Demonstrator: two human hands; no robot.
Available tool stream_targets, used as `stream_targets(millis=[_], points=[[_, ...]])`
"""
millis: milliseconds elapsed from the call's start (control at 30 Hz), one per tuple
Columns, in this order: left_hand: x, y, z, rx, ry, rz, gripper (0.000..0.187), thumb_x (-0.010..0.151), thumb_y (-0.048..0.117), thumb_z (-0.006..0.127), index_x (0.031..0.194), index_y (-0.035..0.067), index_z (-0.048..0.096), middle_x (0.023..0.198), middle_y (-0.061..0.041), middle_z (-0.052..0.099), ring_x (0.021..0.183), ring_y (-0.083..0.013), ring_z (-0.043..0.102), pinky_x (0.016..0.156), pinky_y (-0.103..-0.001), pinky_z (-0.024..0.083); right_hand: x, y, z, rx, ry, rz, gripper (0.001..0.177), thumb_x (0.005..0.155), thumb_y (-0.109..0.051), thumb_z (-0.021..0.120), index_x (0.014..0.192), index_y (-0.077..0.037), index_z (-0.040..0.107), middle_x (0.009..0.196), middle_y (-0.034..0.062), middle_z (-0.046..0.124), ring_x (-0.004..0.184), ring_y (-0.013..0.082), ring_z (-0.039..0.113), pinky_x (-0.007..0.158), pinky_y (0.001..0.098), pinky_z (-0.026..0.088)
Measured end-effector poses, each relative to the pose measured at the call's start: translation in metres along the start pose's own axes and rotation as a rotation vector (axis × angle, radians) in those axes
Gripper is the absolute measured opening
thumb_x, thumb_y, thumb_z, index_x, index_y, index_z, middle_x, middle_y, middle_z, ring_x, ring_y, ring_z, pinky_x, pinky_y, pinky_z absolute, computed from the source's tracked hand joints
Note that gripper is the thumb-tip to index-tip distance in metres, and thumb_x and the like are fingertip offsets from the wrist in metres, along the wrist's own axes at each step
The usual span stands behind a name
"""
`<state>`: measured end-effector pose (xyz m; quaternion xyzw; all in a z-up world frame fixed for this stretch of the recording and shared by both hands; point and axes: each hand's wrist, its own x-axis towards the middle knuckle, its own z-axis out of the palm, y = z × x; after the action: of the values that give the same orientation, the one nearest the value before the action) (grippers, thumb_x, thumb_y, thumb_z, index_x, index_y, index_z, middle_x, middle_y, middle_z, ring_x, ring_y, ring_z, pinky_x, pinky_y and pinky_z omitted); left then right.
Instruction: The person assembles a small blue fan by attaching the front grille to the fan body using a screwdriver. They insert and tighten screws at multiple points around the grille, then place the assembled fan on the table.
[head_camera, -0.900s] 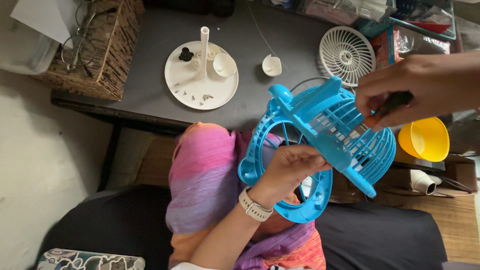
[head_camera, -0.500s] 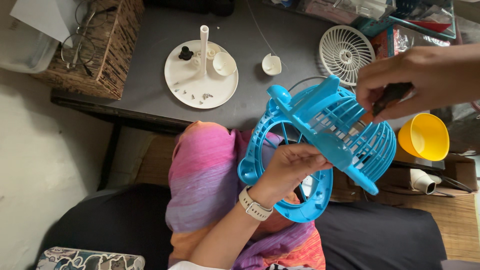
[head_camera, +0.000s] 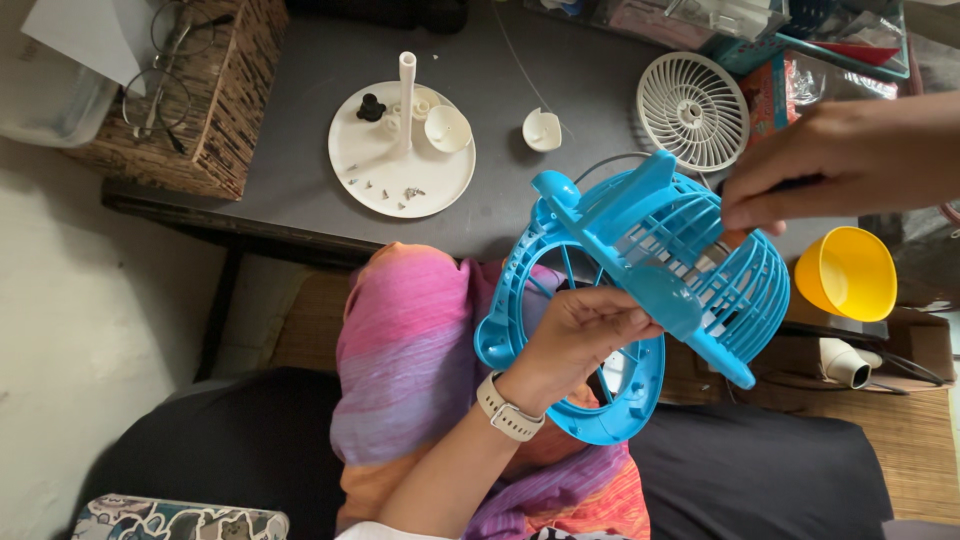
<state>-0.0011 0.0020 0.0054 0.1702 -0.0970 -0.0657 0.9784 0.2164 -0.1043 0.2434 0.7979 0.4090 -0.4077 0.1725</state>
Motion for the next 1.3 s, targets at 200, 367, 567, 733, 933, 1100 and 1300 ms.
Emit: stream_targets(millis=[200, 367, 567, 733, 933, 1100, 1300], points=[[0.001, 0.004, 0.004, -0.017, -0.001, 0.002, 0.022, 0.106, 0.004, 0.065, 0.126, -0.006, 0.068, 0.125, -0.016, 0.071, 0.120, -0.0260, 0.069, 0.112, -0.044, 0.054, -0.002, -0.006, 0.001, -0.131, -0.146, 0.156, 0.030, 0.092, -0.047, 0.070, 0.112, -0.028, 0.082, 0.103, -0.0064, 0.070, 0.092, 0.0098, 0.072, 0.084, 0.0299, 0.059], [-0.005, 0.018, 0.010, 0.016, 0.007, -0.025, 0.020, 0.104, 0.001, 0.066, 0.121, -0.009, 0.069, 0.123, -0.017, 0.072, 0.118, -0.0234, 0.070, 0.113, -0.040, 0.055, -0.002, 0.001, 0.006, -0.097, 0.044, -0.107, 0.032, 0.085, -0.049, 0.072, 0.108, -0.030, 0.083, 0.101, -0.0096, 0.075, 0.091, 0.0092, 0.073, 0.080, 0.0317, 0.058], [-0.013, 0.026, 0.020, 0.365, 0.211, 0.075, 0.020, 0.101, -0.005, 0.070, 0.119, -0.013, 0.071, 0.112, -0.022, 0.074, 0.103, -0.0217, 0.070, 0.092, -0.034, 0.054, -0.008, 0.024, 0.018, -0.100, 0.234, -0.167, 0.032, 0.086, -0.051, 0.067, 0.103, -0.026, 0.079, 0.097, -0.0074, 0.075, 0.086, 0.0098, 0.073, 0.076, 0.0331, 0.058], [-0.017, 0.032, 0.015, 0.285, 0.131, 0.131, 0.022, 0.101, -0.001, 0.065, 0.122, -0.009, 0.069, 0.119, -0.015, 0.073, 0.112, -0.0198, 0.072, 0.105, -0.034, 0.058, -0.021, 0.006, 0.048, -0.005, 0.334, 0.398, 0.043, 0.089, -0.040, 0.069, 0.126, -0.019, 0.064, 0.090, 0.0021, 0.074, 0.079, 0.0123, 0.075, 0.074, 0.0292, 0.061], [-0.009, 0.021, 0.006, 0.228, 0.129, 0.114, 0.019, 0.103, 0.001, 0.067, 0.120, -0.007, 0.071, 0.115, -0.015, 0.075, 0.111, -0.0218, 0.073, 0.103, -0.036, 0.058, -0.029, -0.072, 0.113, 0.552, 0.800, -0.060, 0.053, 0.066, -0.023, 0.091, 0.113, -0.011, 0.070, 0.100, 0.0010, 0.072, 0.076, 0.0081, 0.066, 0.063, 0.0256, 0.054], [0.008, 0.033, 0.023, 0.243, 0.133, 0.159, 0.016, 0.101, 0.004, 0.071, 0.116, -0.005, 0.071, 0.111, -0.012, 0.076, 0.106, -0.0200, 0.073, 0.100, -0.035, 0.059, -0.023, -0.117, 0.118, 0.560, 1.107, -0.065, 0.055, 0.072, -0.016, 0.090, 0.121, -0.008, 0.067, 0.107, 0.0013, 0.071, 0.083, 0.0080, 0.064, 0.068, 0.0231, 0.053], [0.018, 0.075, 0.079, 1.388, 0.574, -0.078, 0.029, 0.088, 0.024, 0.087, 0.099, -0.001, 0.078, 0.091, -0.011, 0.079, 0.083, -0.0259, 0.079, 0.079, -0.033, 0.059, -0.022, -0.115, 0.119, 0.481, 1.319, 0.000, 0.043, 0.080, -0.003, 0.081, 0.121, -0.007, 0.068, 0.098, 0.0033, 0.071, 0.083, 0.0064, 0.059, 0.070, 0.0222, 0.047]])
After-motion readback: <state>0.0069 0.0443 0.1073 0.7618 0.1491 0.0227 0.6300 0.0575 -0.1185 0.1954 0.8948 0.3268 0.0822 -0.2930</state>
